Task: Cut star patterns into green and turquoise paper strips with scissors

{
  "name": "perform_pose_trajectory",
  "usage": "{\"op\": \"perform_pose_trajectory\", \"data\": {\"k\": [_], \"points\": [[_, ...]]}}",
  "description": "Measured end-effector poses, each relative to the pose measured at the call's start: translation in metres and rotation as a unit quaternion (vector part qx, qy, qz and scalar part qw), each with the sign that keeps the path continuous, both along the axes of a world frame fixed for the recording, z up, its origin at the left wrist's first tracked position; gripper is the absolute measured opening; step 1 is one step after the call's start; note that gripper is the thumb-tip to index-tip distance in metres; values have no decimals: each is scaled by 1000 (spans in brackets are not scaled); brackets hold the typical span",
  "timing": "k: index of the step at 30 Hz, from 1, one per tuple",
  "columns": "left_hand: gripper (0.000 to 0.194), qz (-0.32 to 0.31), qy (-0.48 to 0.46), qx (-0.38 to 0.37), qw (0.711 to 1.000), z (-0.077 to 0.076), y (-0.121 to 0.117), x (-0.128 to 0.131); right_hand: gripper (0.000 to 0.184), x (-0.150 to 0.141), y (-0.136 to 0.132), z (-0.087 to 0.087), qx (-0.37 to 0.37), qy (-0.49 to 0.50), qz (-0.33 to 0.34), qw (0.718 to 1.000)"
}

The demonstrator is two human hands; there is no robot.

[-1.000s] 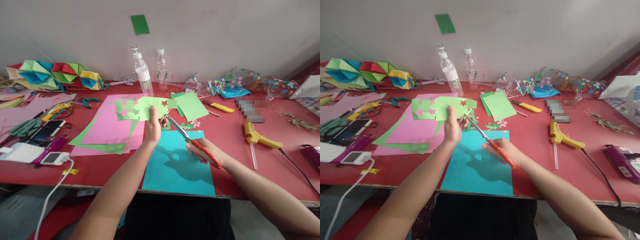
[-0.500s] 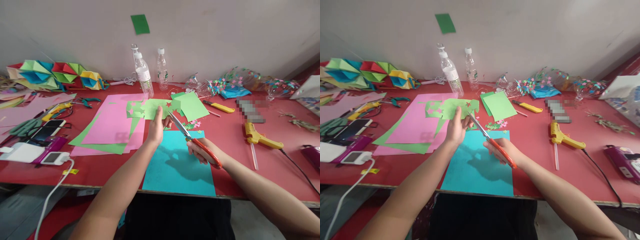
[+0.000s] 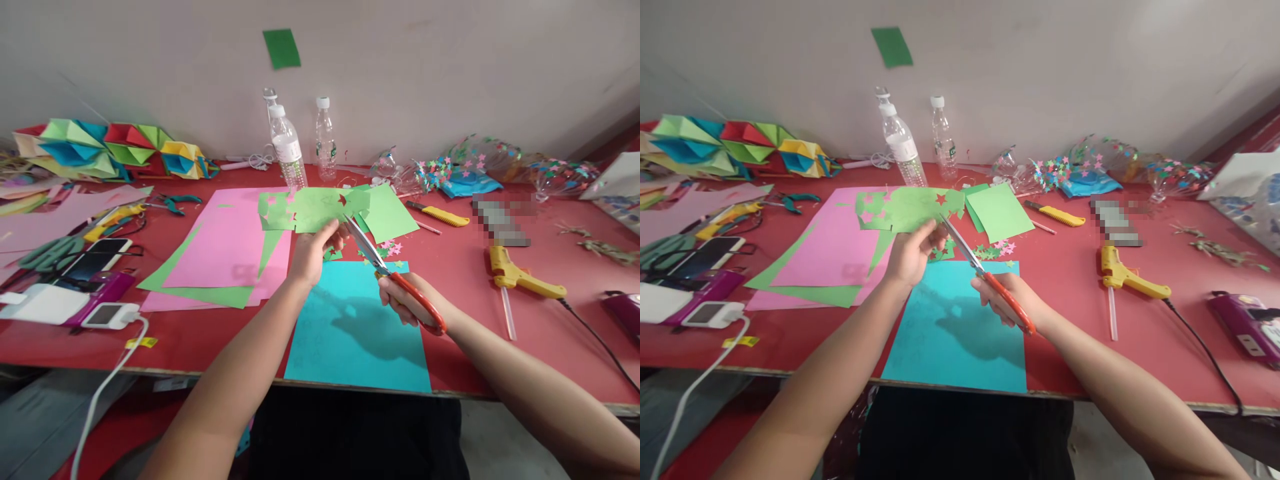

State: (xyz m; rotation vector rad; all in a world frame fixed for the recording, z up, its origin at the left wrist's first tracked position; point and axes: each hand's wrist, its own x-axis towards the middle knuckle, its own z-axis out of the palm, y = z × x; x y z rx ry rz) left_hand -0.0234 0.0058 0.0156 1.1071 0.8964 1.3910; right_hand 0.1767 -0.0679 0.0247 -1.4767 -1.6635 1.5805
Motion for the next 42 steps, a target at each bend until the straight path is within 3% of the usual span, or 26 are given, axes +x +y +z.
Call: {"op": "perform_pose_trajectory", "data": {"k": [8,27,42], "points": [[26,56,51,5,997,-7,4,-2,56,0,-1,-3,-18,-2,10,1000],[20,57,45,17,997,-8,3,0,58,0,0,7,1,-73,11,997],[25,30,24,14,999,-5,3,-2,56,2,0,1,-10,-40,25,999]]}}
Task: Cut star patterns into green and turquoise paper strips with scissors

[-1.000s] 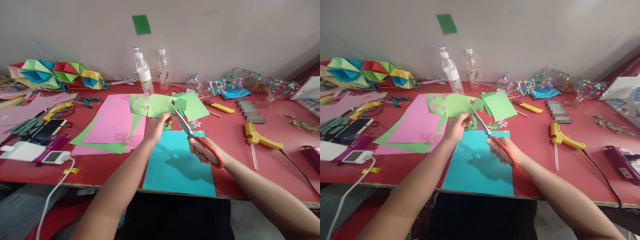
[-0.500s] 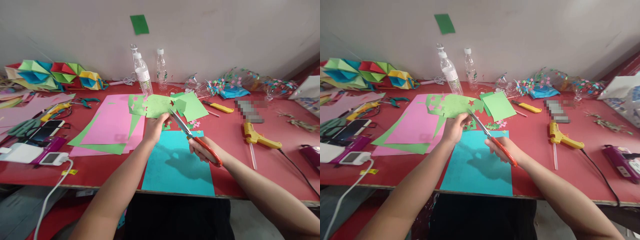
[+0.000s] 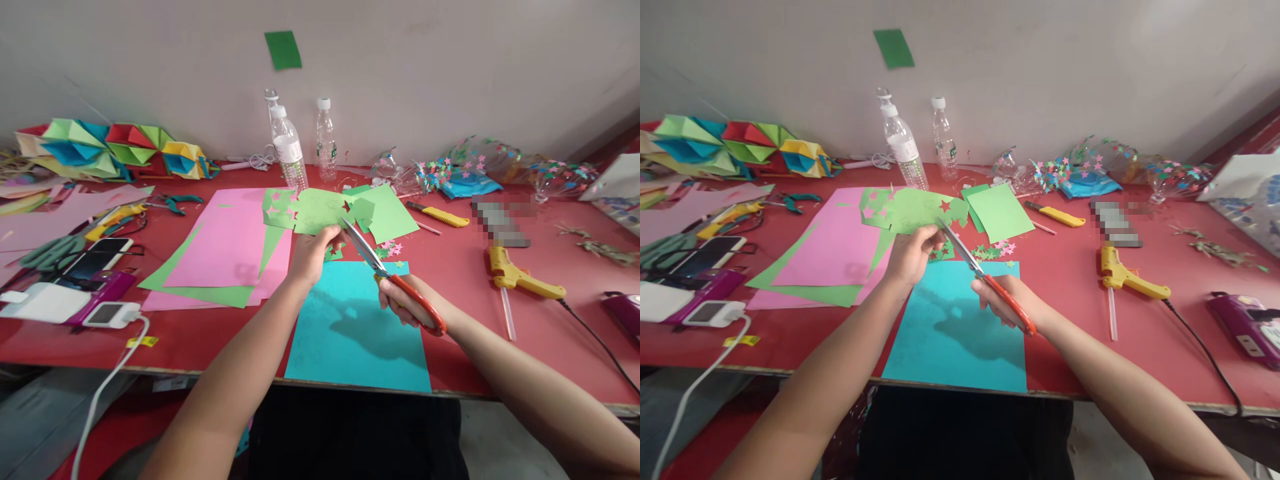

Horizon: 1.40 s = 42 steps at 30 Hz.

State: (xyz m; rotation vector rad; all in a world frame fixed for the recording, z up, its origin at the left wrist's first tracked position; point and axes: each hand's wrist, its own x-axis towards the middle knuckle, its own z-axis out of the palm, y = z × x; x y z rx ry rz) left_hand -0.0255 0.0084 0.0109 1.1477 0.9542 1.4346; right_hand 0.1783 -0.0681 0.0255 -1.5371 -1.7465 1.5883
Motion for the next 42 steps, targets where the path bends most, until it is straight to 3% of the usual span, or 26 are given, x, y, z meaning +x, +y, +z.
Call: {"op": "perform_pose_trajectory", "data": {"k": [42], "points": [[20,-8,-14,7,1000,-1,3,-3,59,-4,0,1,11,-29,-33,999]]}}
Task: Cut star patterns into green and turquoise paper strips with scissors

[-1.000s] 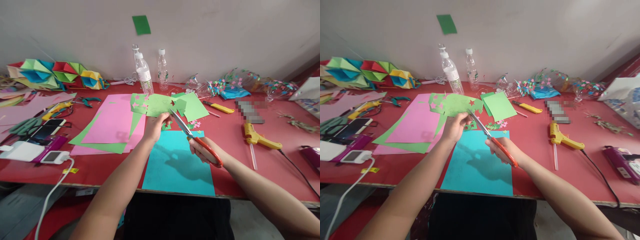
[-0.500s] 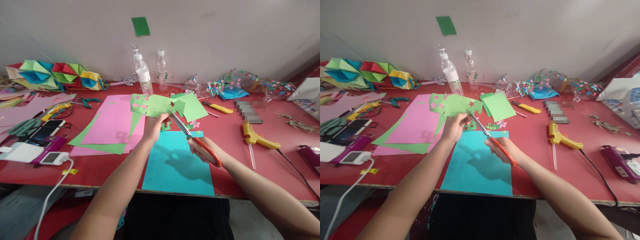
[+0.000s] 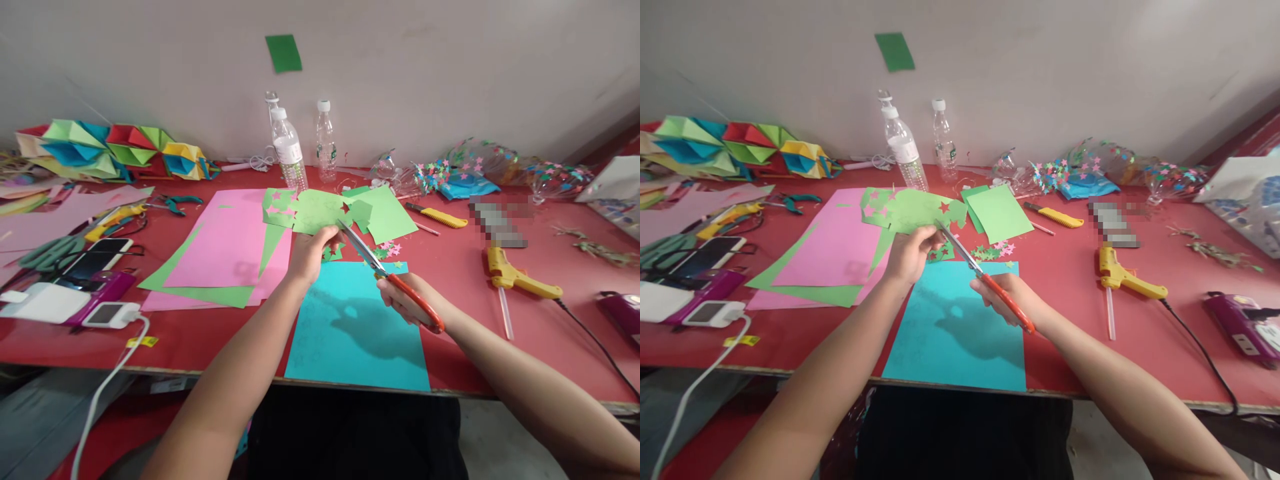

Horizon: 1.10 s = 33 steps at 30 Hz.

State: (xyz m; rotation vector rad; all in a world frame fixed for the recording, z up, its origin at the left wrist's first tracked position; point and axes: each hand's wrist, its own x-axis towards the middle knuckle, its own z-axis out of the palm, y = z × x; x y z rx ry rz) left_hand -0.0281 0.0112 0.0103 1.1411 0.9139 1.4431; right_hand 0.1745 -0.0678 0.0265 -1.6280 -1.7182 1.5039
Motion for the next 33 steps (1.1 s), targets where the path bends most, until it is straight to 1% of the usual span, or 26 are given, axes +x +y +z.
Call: {"op": "perform_pose_trajectory", "data": {"k": [3,7,9,12,15,16,19,21,24,26,30,33], "points": [[20,15,-20,-1,1000,2,1,0,59,0,1,0,0,7,1,1000],[21,74,-27,2,997,-2,3,0,57,0,1,-1,-6,16,-1,1000],[23,91,-8,7,996,-6,1,2,55,1,1,-3,-2,45,4,999],[28,104,31,2,994,-9,-8,9,56,1,0,-8,2,118,14,993],[39,91,87,-1,992,-7,-19,18,59,-1,-1,-12,-4,166,13,986],[42,95,104,0,990,-5,-22,20,59,-1,-2,-14,-5,175,12,985],[49,103,138,-10,985,0,-29,24,60,-4,-2,-18,-1,188,11,982],[51,95,152,-26,983,1,-31,25,61,-5,-2,-20,2,190,9,982],[55,73,169,-40,982,-2,-30,25,61,-6,-4,-20,7,184,2,983],[56,61,177,-35,982,-5,-30,26,61,-8,-5,-19,9,179,-4,984],[56,51,192,-26,980,-8,-31,31,62,-12,-7,-20,8,180,-15,984],[55,48,192,-46,979,-8,-34,35,61,-16,-9,-20,3,175,-29,984]]}}
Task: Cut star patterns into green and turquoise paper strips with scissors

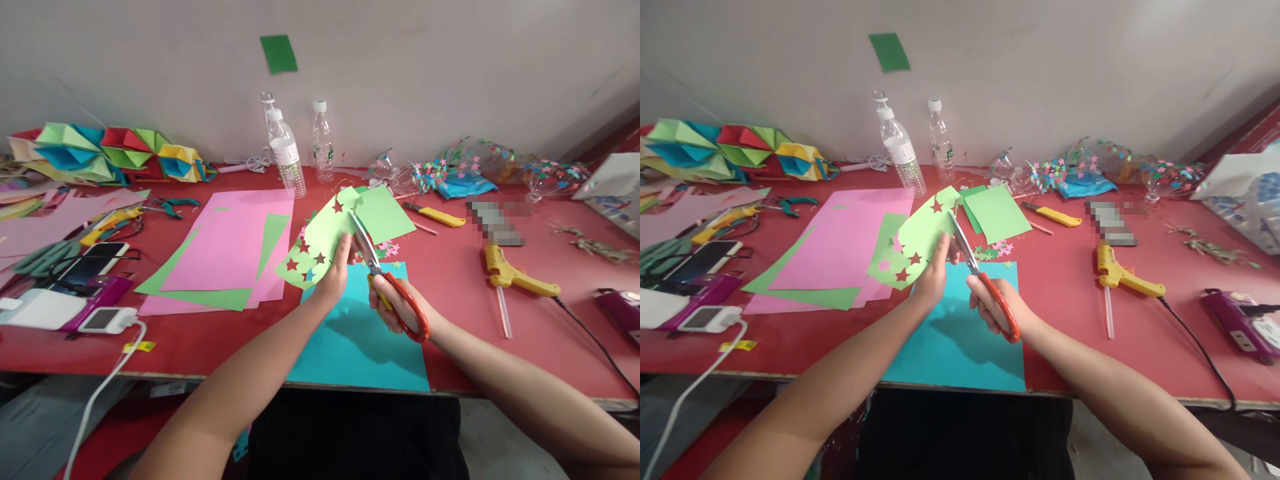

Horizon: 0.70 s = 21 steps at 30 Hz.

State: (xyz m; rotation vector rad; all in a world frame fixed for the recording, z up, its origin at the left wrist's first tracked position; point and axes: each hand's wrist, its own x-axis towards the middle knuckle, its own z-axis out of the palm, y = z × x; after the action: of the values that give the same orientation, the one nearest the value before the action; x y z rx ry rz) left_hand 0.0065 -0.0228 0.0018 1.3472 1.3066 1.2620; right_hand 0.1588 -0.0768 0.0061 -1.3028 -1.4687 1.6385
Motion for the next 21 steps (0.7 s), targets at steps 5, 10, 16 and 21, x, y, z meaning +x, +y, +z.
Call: {"op": "perform_pose_trajectory", "data": {"k": [5,10,16,21], "points": [[56,2,-24,11,1000,0,0,3,59,-3,-2,4,-6,-21,-19,1000],[56,-6,-32,60,998,0,2,1,58,-1,-2,5,-12,-37,-25,999],[55,-27,-25,56,998,4,0,-1,59,0,1,6,-2,-44,-33,999],[55,-45,-37,78,995,-3,4,-1,57,0,2,12,17,-59,-31,998]]}}
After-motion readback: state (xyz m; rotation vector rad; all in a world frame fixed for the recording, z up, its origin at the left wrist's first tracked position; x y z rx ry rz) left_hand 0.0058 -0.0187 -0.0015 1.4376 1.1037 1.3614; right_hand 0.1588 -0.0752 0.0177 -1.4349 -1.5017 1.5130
